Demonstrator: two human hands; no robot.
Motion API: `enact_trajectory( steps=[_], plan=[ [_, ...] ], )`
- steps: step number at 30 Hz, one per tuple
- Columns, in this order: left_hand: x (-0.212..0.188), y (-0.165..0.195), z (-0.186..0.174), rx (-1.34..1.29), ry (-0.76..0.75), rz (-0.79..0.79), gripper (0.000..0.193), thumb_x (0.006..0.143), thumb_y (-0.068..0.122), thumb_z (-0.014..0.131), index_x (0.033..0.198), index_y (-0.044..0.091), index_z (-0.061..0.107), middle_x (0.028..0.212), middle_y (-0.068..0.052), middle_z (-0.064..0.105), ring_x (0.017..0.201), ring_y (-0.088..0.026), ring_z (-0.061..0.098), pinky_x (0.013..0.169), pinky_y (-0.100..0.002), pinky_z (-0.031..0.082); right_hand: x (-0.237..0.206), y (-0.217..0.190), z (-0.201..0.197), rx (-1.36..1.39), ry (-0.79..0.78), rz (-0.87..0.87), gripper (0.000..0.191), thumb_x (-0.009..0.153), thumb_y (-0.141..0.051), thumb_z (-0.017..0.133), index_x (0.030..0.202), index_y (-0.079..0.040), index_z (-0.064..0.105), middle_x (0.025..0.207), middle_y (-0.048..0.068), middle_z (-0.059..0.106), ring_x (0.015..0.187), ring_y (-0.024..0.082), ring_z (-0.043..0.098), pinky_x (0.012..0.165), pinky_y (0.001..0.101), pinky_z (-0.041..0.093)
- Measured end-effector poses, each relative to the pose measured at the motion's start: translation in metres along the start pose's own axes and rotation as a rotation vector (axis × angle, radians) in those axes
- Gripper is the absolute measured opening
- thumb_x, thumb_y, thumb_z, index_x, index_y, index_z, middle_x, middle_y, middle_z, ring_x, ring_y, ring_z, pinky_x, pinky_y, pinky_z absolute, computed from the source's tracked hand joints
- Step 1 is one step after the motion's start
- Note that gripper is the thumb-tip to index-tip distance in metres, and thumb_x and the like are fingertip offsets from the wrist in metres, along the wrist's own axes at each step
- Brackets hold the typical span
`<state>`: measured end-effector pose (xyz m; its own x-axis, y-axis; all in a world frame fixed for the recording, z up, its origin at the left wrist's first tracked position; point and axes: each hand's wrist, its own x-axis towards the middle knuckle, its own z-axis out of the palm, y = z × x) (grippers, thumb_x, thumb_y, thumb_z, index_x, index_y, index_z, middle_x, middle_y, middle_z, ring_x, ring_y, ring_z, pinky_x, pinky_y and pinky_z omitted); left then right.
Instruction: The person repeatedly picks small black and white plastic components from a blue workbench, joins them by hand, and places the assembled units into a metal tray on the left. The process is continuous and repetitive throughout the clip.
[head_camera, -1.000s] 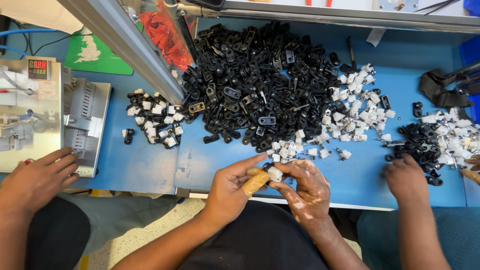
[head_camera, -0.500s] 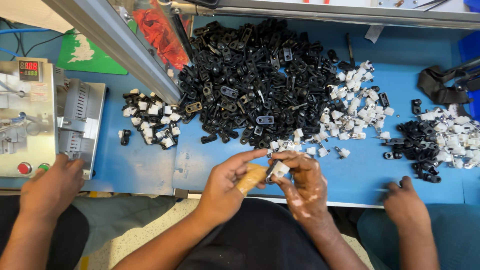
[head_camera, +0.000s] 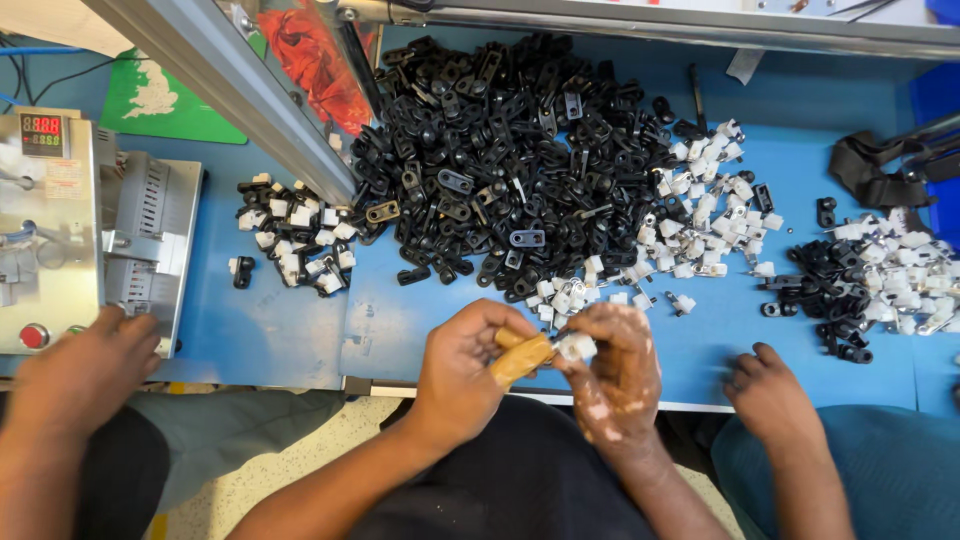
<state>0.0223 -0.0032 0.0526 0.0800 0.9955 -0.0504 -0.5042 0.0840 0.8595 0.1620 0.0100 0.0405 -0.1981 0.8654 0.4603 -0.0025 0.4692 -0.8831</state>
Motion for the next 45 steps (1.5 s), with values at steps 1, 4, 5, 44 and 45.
enact_trajectory(
  steps=[1, 4, 5, 44, 45],
  plan=[
    [-0.002, -0.001, 0.0, 0.009, 0.023, 0.034, 0.016, 0.075, 0.0, 0.055, 0.09, -0.002, 0.048, 0.081, -0.007, 0.056, 0.072, -0.009, 0.054, 0.064, -0.021, 0.046, -0.001, -0.001, 0.0, 0.006, 0.024, 0.023, 0.029, 0.075, -0.006, 0.056, 0.1, -0.002, 0.042, 0.096, 0.011, 0.041, 0.088, 0.018, 0.044, 0.078, 0.0279, 0.042],
    [-0.002, -0.006, -0.002, -0.002, 0.027, 0.008, 0.018, 0.074, 0.0, 0.055, 0.092, 0.0, 0.047, 0.078, -0.006, 0.055, 0.072, -0.009, 0.055, 0.066, -0.02, 0.045, -0.002, -0.001, 0.001, -0.075, 0.044, 0.031, 0.02, 0.075, -0.005, 0.056, 0.091, -0.003, 0.046, 0.091, 0.007, 0.041, 0.084, 0.014, 0.044, 0.073, 0.0249, 0.042],
    [0.0, -0.008, -0.002, 0.032, 0.022, 0.022, 0.019, 0.074, -0.001, 0.056, 0.091, 0.0, 0.047, 0.078, -0.007, 0.055, 0.072, -0.01, 0.054, 0.066, -0.021, 0.045, -0.002, 0.0, 0.002, -0.169, 0.002, -0.013, 0.015, 0.075, -0.005, 0.055, 0.088, -0.003, 0.047, 0.088, 0.006, 0.042, 0.083, 0.013, 0.045, 0.073, 0.0244, 0.041],
    [-0.022, 0.016, -0.004, 0.294, -0.036, 0.058, 0.018, 0.082, 0.007, 0.048, 0.098, -0.001, 0.05, 0.08, -0.007, 0.06, 0.076, -0.009, 0.056, 0.069, -0.021, 0.044, -0.01, 0.003, 0.014, -0.219, 0.011, -0.224, 0.048, 0.053, -0.027, 0.075, 0.081, -0.007, 0.041, 0.09, 0.006, 0.043, 0.08, 0.016, 0.047, 0.067, 0.0261, 0.042],
    [-0.02, 0.014, -0.005, 0.158, -0.05, 0.026, 0.018, 0.083, 0.008, 0.047, 0.099, -0.001, 0.049, 0.082, -0.007, 0.06, 0.077, -0.009, 0.056, 0.071, -0.021, 0.044, -0.01, 0.004, 0.015, -0.203, 0.021, -0.228, 0.05, 0.053, -0.028, 0.075, 0.082, -0.007, 0.04, 0.09, 0.005, 0.043, 0.08, 0.015, 0.047, 0.067, 0.0259, 0.042]
  ],
)
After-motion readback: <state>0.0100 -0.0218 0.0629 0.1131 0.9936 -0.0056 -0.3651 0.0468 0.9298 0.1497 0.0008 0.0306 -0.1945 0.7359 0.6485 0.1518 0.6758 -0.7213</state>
